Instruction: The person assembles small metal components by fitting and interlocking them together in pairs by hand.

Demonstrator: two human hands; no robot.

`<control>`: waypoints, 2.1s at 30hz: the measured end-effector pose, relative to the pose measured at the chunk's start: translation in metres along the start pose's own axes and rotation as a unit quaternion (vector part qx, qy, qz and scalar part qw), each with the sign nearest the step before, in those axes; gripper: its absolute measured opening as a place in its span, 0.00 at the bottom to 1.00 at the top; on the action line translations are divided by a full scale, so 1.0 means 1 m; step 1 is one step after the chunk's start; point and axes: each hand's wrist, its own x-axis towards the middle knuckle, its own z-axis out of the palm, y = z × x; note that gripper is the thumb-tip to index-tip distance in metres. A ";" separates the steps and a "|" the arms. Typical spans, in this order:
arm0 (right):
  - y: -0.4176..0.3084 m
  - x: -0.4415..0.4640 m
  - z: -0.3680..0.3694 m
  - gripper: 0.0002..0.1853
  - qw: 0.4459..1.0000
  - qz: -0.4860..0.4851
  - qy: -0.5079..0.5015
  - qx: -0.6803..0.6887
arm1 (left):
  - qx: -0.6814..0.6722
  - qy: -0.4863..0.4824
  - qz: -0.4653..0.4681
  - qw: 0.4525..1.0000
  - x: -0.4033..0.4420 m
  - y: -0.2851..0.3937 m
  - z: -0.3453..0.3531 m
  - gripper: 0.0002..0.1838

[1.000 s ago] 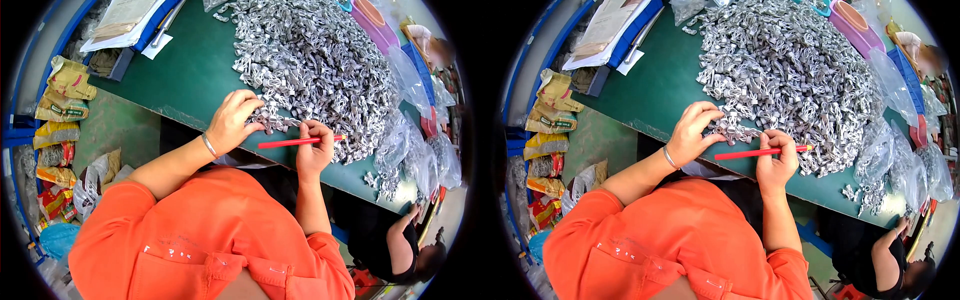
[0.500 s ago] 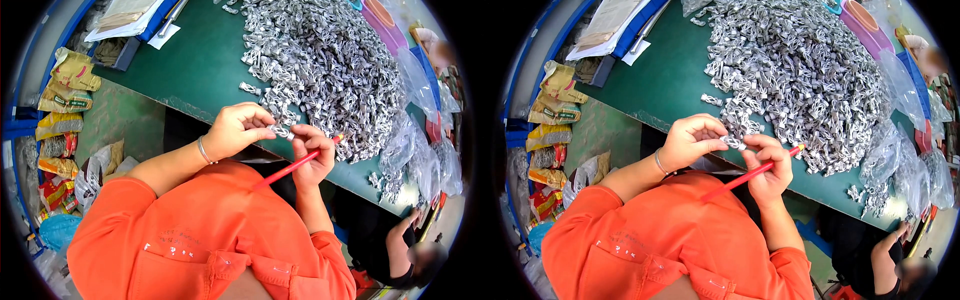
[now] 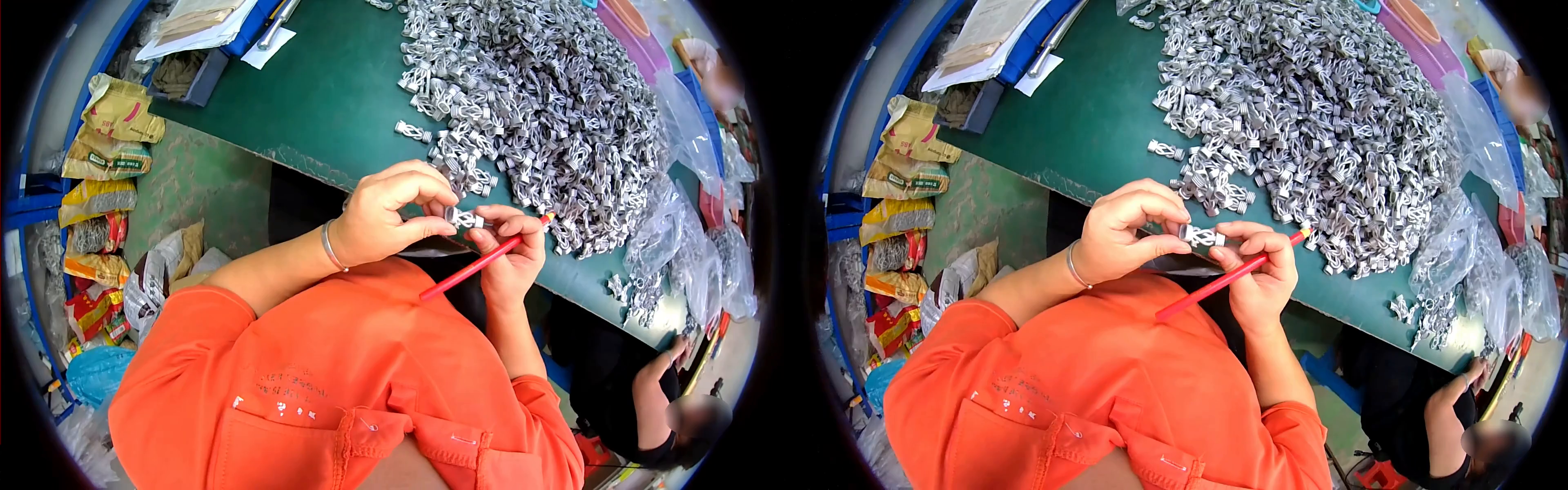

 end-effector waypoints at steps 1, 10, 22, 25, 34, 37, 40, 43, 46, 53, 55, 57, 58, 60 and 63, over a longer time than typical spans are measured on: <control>0.001 -0.001 0.000 0.16 0.999 -0.034 0.003 -0.033 | 0.016 -0.005 0.007 1.000 0.000 0.001 -0.001 0.14; -0.006 0.008 -0.008 0.15 0.960 -0.106 -0.074 -0.250 | 0.098 -0.088 0.021 0.991 -0.023 0.000 -0.018 0.08; 0.011 0.044 -0.004 0.10 0.956 -0.102 0.047 -0.273 | 0.161 -0.092 -0.067 0.980 -0.029 -0.010 -0.019 0.06; -0.006 0.038 -0.006 0.09 0.994 0.057 0.080 -0.051 | 0.045 -0.048 -0.166 0.984 -0.025 -0.007 -0.013 0.06; -0.017 0.016 0.002 0.07 0.970 0.189 0.039 0.150 | -0.214 -0.031 -0.197 0.956 -0.010 -0.004 0.002 0.13; -0.016 0.014 0.002 0.07 0.966 0.201 0.033 0.160 | -0.211 -0.033 -0.207 0.955 -0.013 -0.005 0.001 0.12; -0.015 0.013 0.001 0.08 0.969 0.193 0.022 0.155 | -0.209 -0.029 -0.217 0.953 -0.016 -0.005 0.000 0.12; -0.009 0.008 0.001 0.11 0.979 0.161 0.005 0.121 | -0.196 -0.024 -0.179 0.964 -0.017 -0.007 0.001 0.13; -0.004 0.002 -0.002 0.17 0.998 0.048 -0.027 0.014 | -0.187 -0.020 -0.163 0.969 -0.016 -0.007 -0.001 0.13; -0.007 -0.001 -0.006 0.17 0.992 -0.029 -0.109 -0.060 | -0.105 0.015 -0.095 0.990 -0.019 -0.002 -0.004 0.10; -0.008 0.001 -0.009 0.16 0.989 -0.019 -0.130 -0.064 | 0.026 -0.071 -0.075 0.994 -0.020 0.006 -0.017 0.13; -0.010 0.005 -0.008 0.15 0.987 -0.026 -0.109 -0.115 | 0.047 -0.092 -0.097 0.990 -0.025 0.004 -0.020 0.12; -0.009 0.010 -0.005 0.15 0.978 -0.069 -0.106 -0.164 | 0.050 -0.095 -0.128 0.986 -0.030 -0.002 -0.019 0.12; 0.000 0.023 0.003 0.13 0.953 -0.138 -0.079 -0.256 | 0.054 -0.098 -0.182 0.977 -0.034 -0.004 -0.016 0.12; 0.002 0.041 0.021 0.12 0.917 -0.131 -0.054 -0.372 | 0.099 -0.094 -0.164 0.977 -0.036 -0.010 -0.015 0.10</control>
